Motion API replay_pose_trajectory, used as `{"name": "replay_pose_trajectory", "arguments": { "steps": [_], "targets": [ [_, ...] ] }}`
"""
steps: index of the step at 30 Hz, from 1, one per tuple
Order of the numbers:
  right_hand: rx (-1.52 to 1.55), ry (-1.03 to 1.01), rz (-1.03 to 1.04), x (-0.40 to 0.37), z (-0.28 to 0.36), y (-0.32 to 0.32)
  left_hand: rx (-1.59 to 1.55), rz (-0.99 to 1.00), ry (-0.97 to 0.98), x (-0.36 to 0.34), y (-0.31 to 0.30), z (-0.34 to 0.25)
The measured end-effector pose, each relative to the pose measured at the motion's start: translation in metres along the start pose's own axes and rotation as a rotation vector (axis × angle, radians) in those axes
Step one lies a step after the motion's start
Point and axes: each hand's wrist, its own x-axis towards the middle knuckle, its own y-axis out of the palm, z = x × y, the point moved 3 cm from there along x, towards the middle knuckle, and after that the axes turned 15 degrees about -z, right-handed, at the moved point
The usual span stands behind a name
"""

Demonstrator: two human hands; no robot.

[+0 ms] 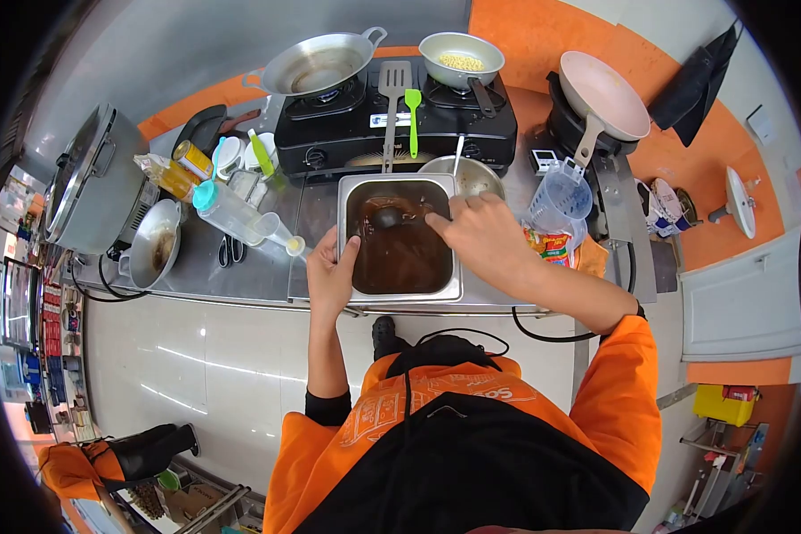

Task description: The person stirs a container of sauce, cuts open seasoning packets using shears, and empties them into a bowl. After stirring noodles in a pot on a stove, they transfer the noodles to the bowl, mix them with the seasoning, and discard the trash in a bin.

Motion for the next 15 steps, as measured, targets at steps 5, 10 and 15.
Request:
{"name": "replay_pose_trajectory", "arguments": {
  "steps": [5,10,15],
  "targets": [
    [0.000,0.034,0.130,-0.005,-0.005,-0.005,0.106,-0.057,0.104,-0.005,-0.005,0.007],
    [0.171,0.120,0.258,-0.016,0.002,-0.015,0.071,-0.189,0.146,-0.012,-0.003,-0.001],
    [0.487,0.383,0.108,-0.035,-0.002,-0.001,0.097,-0.288,0.218,-0.011,-0.004,-0.004]
  ]
}}
